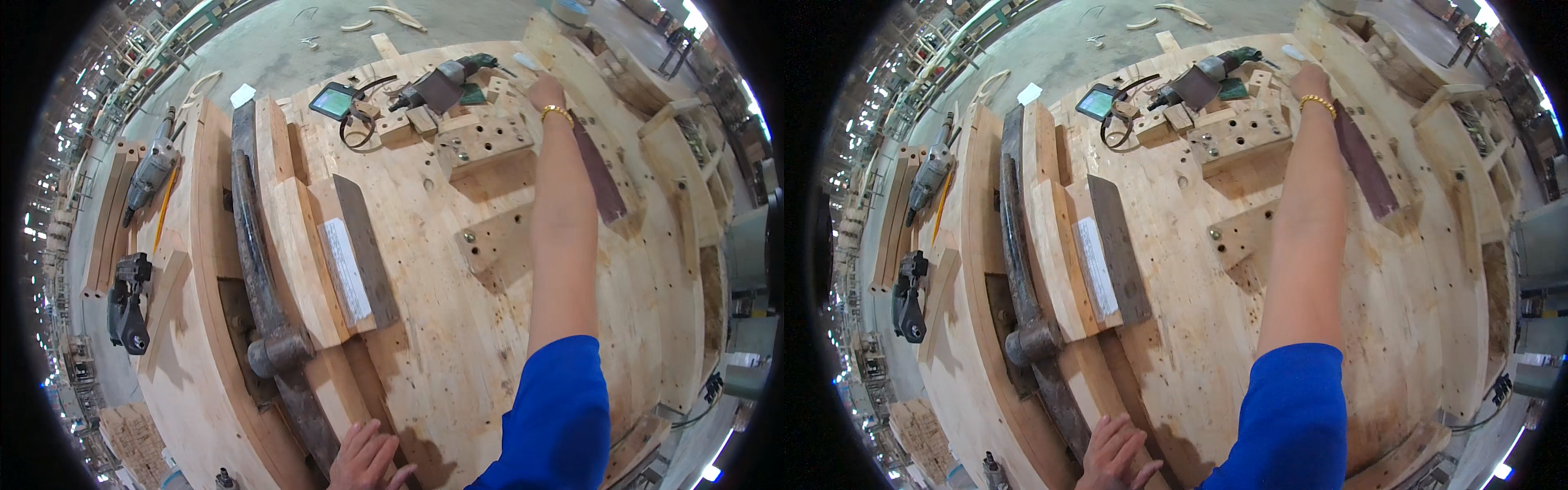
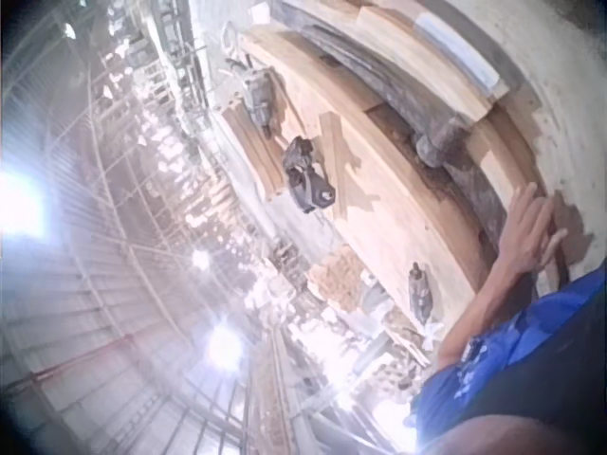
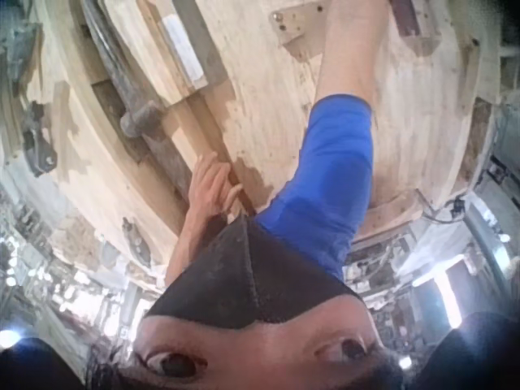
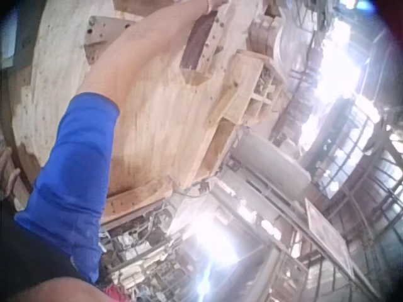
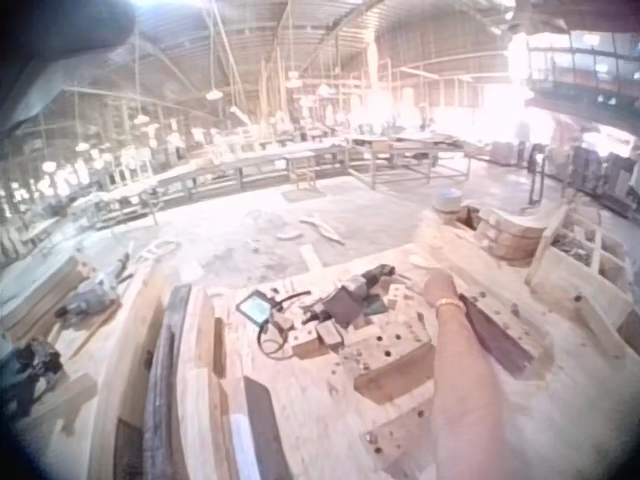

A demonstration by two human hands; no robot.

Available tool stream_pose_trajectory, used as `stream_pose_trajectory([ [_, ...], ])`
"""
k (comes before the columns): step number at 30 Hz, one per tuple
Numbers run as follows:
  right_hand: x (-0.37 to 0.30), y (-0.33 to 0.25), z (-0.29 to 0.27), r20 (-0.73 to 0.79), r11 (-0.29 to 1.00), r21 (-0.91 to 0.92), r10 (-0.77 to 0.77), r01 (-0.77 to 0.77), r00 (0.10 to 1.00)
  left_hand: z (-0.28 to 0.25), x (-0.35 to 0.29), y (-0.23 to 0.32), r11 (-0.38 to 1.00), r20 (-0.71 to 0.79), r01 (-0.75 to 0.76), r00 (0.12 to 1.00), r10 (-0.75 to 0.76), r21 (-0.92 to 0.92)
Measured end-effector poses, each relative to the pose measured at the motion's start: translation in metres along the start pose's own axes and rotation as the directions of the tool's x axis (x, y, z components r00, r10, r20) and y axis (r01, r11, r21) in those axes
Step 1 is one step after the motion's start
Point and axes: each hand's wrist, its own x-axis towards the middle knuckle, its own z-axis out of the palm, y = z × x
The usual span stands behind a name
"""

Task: The person assembles a wooden chair frame on a workbench in a factory. They use a power drill to secure wooden slats to the frame, then remove the completed frame and place it aside. The person then picks up a small white object from the table.

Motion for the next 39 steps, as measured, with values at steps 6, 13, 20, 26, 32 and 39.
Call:
stream_pose_trajectory([
  [6, 0.026, 0.012, 0.036, 0.048, 0.995, -0.034, 0.096, -0.094, 0.994, -0.001, -0.010, -0.004, 0.995, 0.040, 0.040, 0.999, -0.037, -0.087],
  [13, 0.029, 0.003, 0.047, 0.121, 0.988, -0.133, 0.094, -0.078, 0.988, 0.007, -0.012, 0.000, 0.997, -0.005, 0.067, 0.998, -0.068, -0.021],
  [20, 0.007, -0.002, 0.008, 0.118, 0.978, -0.056, 0.207, -0.201, 0.971, 0.007, -0.011, -0.002, 0.998, -0.073, 0.049, 0.996, -0.052, -0.041],
  [26, 0.002, 0.004, 0.016, 0.031, 0.998, -0.043, 0.052, -0.050, 0.998, 0.010, -0.011, -0.003, 0.997, -0.119, 0.021, 0.992, -0.030, -0.072],
  [32, 0.017, 0.012, 0.027, 0.025, 0.995, -0.100, 0.017, -0.014, 1.000, 0.013, -0.021, -0.008, 0.999, -0.115, 0.007, 0.993, -0.011, -0.037],
  [39, -0.006, -0.010, 0.007, 0.208, 0.981, -0.045, 0.196, -0.191, 0.958, 0.008, -0.013, 0.002, 1.000, -0.118, 0.007, 0.993, -0.010, -0.027],
])
